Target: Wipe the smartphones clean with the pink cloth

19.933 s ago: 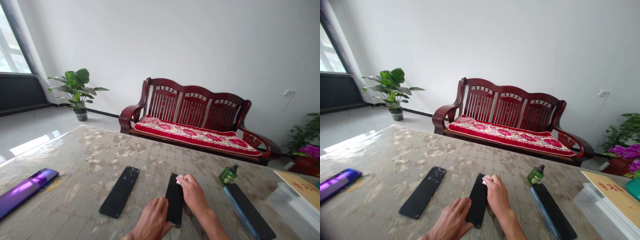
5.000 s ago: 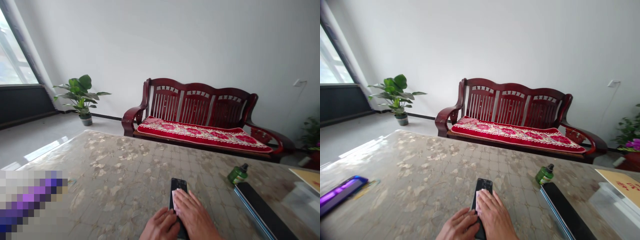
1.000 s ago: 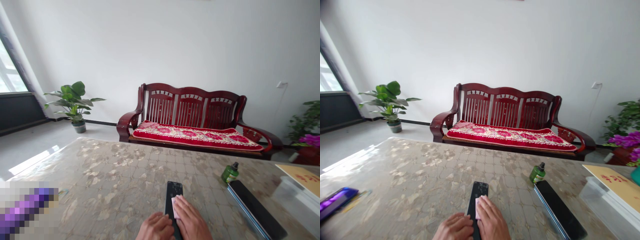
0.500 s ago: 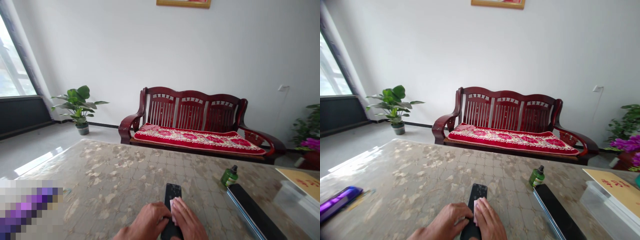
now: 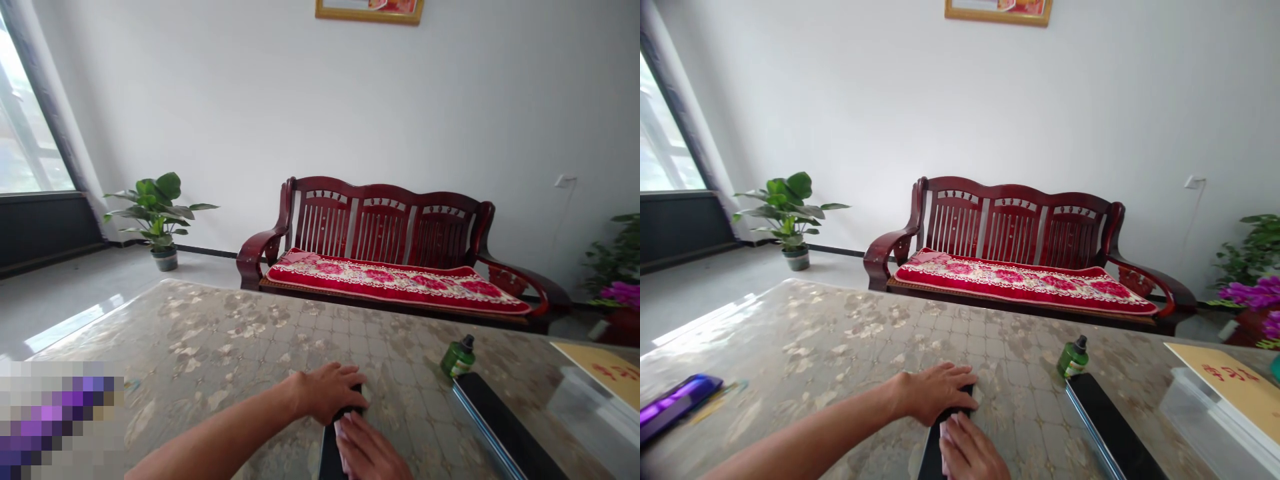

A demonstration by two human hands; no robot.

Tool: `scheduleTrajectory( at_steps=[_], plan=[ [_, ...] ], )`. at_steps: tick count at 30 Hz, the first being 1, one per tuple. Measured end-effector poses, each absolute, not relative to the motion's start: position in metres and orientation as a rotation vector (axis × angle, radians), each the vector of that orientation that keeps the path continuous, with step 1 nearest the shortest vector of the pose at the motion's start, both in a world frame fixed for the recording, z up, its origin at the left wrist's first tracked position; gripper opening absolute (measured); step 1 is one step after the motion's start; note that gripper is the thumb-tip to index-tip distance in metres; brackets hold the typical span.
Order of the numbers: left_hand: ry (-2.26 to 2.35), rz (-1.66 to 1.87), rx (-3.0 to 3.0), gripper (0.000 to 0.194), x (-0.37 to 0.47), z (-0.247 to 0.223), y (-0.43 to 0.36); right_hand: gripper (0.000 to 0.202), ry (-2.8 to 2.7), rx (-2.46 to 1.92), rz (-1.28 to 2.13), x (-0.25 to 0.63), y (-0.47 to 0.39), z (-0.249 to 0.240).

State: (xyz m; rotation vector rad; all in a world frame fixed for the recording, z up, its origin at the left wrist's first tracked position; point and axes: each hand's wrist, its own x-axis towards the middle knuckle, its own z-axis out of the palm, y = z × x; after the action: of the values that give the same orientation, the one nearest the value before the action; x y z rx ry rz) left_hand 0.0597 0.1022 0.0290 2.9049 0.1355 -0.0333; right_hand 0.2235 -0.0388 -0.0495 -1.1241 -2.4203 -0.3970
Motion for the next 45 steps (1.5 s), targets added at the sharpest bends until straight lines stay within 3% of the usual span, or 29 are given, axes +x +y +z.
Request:
scheduleTrajectory(
  at_steps=[6,13,25,35,45],
  plan=[
    [0.153,-0.211,2.921,0.075,0.056,0.034,0.118,0.044,-2.392,-1.158,-0.288,0.222,-0.045,-0.039],
    [0.721,-0.250,2.815,0.070,0.023,0.038,0.122,0.039,-2.107,-1.448,-0.086,0.227,-0.038,-0.039],
    [1.366,-0.001,2.595,0.065,0.016,0.015,0.046,0.041,-2.149,-1.436,-0.305,0.211,-0.041,-0.045],
    [1.269,0.260,2.397,0.066,-0.010,0.005,0.051,0.048,-2.088,-1.587,-0.319,0.229,-0.035,-0.050],
    [1.225,0.423,2.370,0.059,-0.012,-0.013,0.056,0.049,-2.243,-1.472,-0.263,0.180,-0.021,-0.043]
  ],
)
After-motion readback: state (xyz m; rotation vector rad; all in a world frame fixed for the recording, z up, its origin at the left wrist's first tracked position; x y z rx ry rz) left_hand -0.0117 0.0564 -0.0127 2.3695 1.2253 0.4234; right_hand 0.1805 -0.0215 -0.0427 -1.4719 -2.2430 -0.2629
